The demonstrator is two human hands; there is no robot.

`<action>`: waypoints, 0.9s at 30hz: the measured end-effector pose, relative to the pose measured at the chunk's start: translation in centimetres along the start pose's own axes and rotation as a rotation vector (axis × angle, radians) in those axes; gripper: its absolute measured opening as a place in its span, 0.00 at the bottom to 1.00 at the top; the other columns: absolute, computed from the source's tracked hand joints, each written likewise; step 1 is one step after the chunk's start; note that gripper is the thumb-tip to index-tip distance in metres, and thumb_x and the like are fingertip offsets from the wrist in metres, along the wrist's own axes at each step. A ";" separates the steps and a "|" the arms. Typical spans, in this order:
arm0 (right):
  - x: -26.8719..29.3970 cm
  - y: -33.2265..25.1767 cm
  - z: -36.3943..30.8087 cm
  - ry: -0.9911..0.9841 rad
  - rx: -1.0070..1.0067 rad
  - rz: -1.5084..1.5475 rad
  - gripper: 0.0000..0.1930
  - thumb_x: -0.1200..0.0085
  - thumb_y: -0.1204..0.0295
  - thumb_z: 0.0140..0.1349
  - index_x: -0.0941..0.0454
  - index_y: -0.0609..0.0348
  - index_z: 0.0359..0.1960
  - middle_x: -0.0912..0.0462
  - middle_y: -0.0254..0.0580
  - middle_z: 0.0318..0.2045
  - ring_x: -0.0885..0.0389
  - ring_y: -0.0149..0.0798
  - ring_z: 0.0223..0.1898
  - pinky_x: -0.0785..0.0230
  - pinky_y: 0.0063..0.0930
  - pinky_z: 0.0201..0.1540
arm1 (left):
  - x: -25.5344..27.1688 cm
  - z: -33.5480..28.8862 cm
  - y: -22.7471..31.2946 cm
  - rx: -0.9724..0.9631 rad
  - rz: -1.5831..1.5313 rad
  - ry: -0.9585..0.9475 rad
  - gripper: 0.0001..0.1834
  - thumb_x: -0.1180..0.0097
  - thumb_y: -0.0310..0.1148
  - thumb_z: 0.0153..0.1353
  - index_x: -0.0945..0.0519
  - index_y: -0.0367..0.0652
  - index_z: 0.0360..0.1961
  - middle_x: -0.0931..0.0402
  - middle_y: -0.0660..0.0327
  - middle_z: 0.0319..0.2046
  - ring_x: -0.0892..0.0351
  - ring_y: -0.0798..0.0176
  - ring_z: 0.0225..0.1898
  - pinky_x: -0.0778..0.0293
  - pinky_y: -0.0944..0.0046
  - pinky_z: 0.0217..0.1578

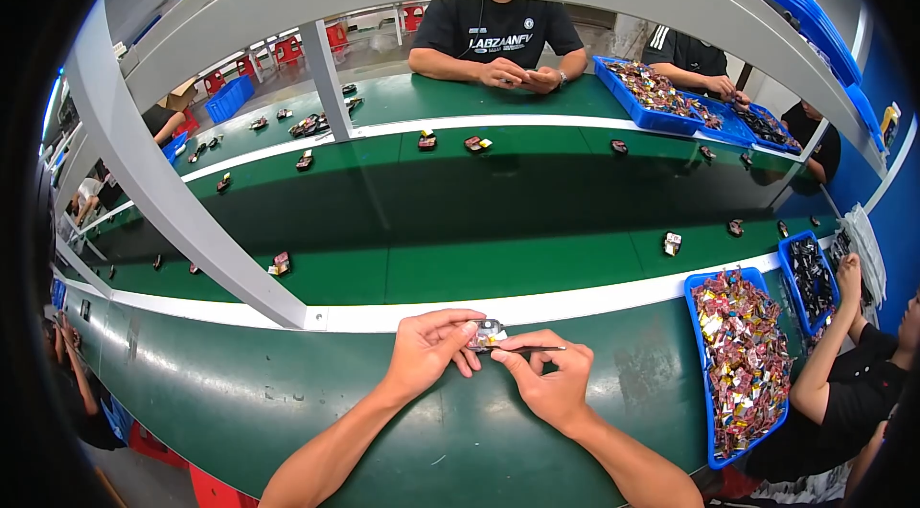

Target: The person is assembling small electronic components, specifically inserting internal parts and using a tool to adjust or secure them.

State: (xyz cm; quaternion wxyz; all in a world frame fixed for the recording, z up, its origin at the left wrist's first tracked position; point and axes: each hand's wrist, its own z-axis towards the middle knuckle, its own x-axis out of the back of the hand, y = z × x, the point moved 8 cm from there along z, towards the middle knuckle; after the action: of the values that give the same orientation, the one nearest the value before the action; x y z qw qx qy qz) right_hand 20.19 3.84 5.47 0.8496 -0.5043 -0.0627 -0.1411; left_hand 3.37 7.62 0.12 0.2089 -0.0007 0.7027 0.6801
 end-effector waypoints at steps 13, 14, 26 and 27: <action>-0.3 -3.0 -0.3 -0.035 0.371 -0.169 0.07 0.29 0.81 0.49 0.15 0.56 0.27 0.11 0.36 0.28 0.34 0.21 0.10 0.45 0.18 0.18 | -0.6 0.0 0.2 0.012 0.104 0.004 0.15 0.41 0.21 0.65 0.20 0.29 0.52 0.17 0.54 0.28 0.17 0.67 0.25 0.18 0.69 0.24; -0.4 -3.2 -0.4 -0.023 0.401 -0.178 0.08 0.30 0.81 0.49 0.15 0.54 0.27 0.11 0.35 0.27 0.34 0.22 0.10 0.46 0.18 0.18 | -0.6 0.0 0.1 0.018 0.111 0.013 0.15 0.41 0.21 0.65 0.20 0.29 0.52 0.17 0.54 0.27 0.17 0.67 0.25 0.18 0.69 0.24; -0.9 -2.9 -0.9 -0.019 0.415 -0.225 0.08 0.30 0.82 0.49 0.15 0.54 0.28 0.10 0.34 0.28 0.26 0.23 0.14 0.45 0.19 0.19 | -0.2 -0.1 0.1 -0.038 0.202 0.107 0.11 0.41 0.20 0.64 0.19 0.28 0.47 0.17 0.54 0.26 0.18 0.68 0.22 0.20 0.69 0.23; -0.9 -2.7 -1.0 0.000 0.452 -0.215 0.08 0.29 0.81 0.47 0.14 0.55 0.28 0.10 0.35 0.29 0.23 0.24 0.16 0.43 0.18 0.20 | -0.4 0.0 0.0 -0.042 0.202 0.090 0.11 0.41 0.20 0.64 0.19 0.28 0.47 0.17 0.54 0.26 0.18 0.68 0.22 0.20 0.69 0.23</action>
State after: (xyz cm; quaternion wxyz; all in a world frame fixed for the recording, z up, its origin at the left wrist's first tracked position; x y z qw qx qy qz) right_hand 18.50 1.96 7.02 0.9210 -0.2918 -0.1458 -0.2130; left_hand 3.73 7.52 0.19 0.1075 0.0354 0.6936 0.7115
